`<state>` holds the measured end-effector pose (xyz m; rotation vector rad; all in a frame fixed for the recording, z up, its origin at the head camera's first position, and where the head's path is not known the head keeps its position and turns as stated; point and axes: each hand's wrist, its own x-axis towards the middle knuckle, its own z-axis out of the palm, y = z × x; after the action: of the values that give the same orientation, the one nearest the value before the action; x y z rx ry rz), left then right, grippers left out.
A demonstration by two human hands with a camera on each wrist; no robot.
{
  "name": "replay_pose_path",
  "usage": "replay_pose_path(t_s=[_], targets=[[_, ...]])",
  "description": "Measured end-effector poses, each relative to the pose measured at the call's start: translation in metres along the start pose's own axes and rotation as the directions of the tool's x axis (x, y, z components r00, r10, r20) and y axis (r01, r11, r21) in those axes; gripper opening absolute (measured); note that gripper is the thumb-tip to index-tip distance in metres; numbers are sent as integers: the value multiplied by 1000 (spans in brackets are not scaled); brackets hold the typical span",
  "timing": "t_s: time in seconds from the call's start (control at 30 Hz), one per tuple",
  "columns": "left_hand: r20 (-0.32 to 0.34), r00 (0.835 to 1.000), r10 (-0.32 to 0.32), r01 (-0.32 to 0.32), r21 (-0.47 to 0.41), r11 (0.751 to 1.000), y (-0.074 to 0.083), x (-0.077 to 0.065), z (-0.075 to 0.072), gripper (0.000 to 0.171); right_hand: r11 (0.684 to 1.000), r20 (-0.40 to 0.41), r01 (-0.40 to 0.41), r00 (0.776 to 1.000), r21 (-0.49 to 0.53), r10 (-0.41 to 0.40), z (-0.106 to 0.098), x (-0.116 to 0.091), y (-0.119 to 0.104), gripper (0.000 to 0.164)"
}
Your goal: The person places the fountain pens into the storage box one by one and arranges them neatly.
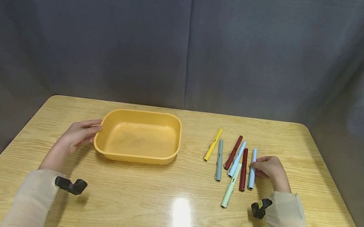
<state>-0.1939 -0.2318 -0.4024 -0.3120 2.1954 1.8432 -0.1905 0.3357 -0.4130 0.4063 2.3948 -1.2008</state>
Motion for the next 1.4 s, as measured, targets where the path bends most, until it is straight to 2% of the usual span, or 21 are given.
replay_pose_path(t_s=[0.17,0.33,0.6,0.7,0.97,1.1,1.13,1.27,1.33,1.37,1.4], targets=[[-1,1000,4,-4,15,1000,0,1,2,52,1000,19,4,1000,29,-4,-3,-1,1,43],[0,1000,1,-1,14,1000,1,1,3,52,996,56,27,998,80,-31,-8,-3,3,52],[12,1000,0,0,-12,1000,1,2,7,52,978,80,54,994,202,-72,-17,-5,-3,56],[12,1000,3,-3,-12,1000,0,2,8,52,960,103,58,991,273,-90,-19,-6,-9,59],[18,1000,3,-2,-3,1000,1,2,13,52,885,142,24,985,466,-101,-15,-6,-29,73],[14,1000,-2,2,-2,1000,1,2,16,52,853,158,46,976,520,-150,-10,-2,-37,79],[14,1000,-2,2,-6,1000,1,2,16,52,833,170,58,969,551,-180,-10,1,-37,72],[22,1000,1,-1,-29,1000,2,2,19,53,827,184,77,960,557,-213,-3,2,-50,81],[32,999,5,-3,-40,999,2,2,21,53,825,185,63,962,561,-200,2,0,-61,78],[39,999,4,-2,-47,999,3,2,21,54,839,177,57,968,541,-180,5,-3,-69,84],[46,999,3,0,-52,999,3,2,22,54,836,180,51,968,546,-176,8,-5,-75,81]])
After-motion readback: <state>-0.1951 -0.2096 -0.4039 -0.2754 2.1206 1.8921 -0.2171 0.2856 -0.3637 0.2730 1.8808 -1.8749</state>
